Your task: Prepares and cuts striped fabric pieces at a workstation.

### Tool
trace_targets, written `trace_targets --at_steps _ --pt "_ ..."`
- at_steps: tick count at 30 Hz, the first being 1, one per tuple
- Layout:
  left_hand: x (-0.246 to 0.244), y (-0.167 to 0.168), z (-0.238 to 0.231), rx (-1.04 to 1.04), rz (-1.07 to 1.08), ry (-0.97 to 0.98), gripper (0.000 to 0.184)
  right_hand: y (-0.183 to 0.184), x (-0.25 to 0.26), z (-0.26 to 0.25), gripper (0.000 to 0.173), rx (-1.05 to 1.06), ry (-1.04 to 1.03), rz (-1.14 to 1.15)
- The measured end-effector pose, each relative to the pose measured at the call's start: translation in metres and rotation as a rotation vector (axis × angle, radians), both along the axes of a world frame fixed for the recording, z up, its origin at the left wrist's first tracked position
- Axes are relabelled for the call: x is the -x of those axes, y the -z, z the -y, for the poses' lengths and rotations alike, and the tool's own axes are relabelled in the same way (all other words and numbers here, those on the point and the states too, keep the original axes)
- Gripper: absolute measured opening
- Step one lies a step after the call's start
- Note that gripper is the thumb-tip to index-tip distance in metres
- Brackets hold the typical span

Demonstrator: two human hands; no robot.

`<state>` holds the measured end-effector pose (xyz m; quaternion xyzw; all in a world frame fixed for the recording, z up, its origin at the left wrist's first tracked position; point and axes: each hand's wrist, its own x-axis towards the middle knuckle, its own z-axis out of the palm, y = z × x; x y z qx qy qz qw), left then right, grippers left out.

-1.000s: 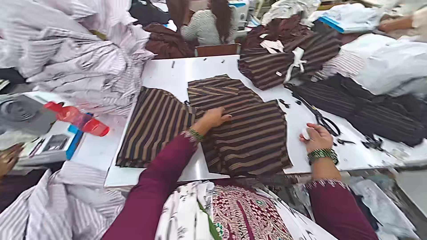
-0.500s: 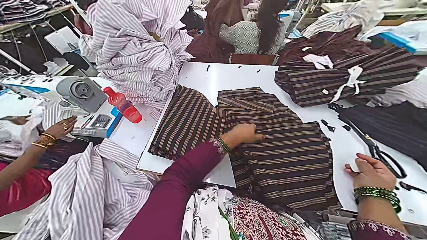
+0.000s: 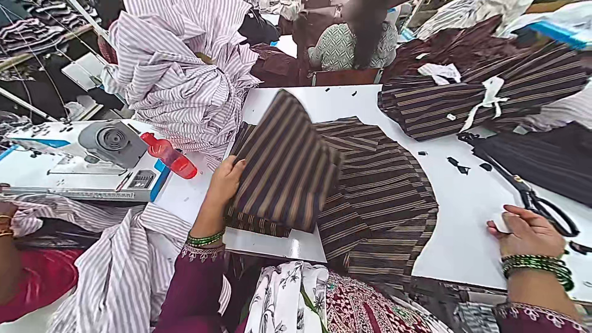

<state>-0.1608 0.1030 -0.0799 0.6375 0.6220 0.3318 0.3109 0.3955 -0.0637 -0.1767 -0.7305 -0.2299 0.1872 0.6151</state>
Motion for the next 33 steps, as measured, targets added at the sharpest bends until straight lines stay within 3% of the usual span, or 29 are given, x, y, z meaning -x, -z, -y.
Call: trace_targets --at_steps 3,5,8,11,13,16,19,23,26,29,31,33 --pt "0.027 0.023 -0.004 0.269 -0.425 -0.133 0.039 -0.001 0.002 0.001 0.027 0.016 -0.011 0.021" --pt "0.031 0.035 0.002 0.337 -0.533 -0.175 0.044 -0.003 0.004 0.000 0.028 0.026 -0.025 0.042" --pt "0.021 0.032 0.022 0.116 -0.542 -0.196 0.058 -0.005 0.009 -0.004 0.030 0.073 -0.031 0.071" --pt "-0.015 0.030 0.039 -0.177 -0.518 -0.026 0.059 -0.004 0.006 -0.005 0.030 0.105 -0.031 0.098" --pt "-0.052 0.034 0.048 -0.108 -0.506 0.182 0.060 -0.004 0.006 -0.007 0.030 0.108 -0.030 0.094" --pt "-0.096 0.053 0.042 0.267 -0.539 0.447 0.068 -0.007 0.008 -0.009 0.029 0.123 -0.033 0.066" --pt "-0.110 0.072 0.012 0.278 -0.605 0.492 0.074 -0.008 0.006 -0.010 0.029 0.124 -0.048 0.049" --pt "-0.131 0.066 -0.030 0.202 -0.592 0.441 0.055 -0.007 0.002 -0.009 0.028 0.169 -0.073 0.035" --pt "-0.189 0.038 -0.008 -0.080 -0.340 0.546 0.038 -0.005 -0.003 -0.008 0.027 0.137 -0.117 0.031" --pt "-0.243 -0.007 0.051 -0.333 0.001 1.011 0.037 -0.005 -0.005 -0.004 0.026 0.132 -0.168 0.014" --pt "-0.269 -0.047 0.092 -0.350 0.308 1.387 0.050 -0.005 -0.008 -0.003 0.025 0.109 -0.208 0.010" --pt "-0.286 -0.081 0.136 -0.166 0.719 1.703 0.066 -0.001 -0.012 -0.002 0.026 0.085 -0.249 0.004"
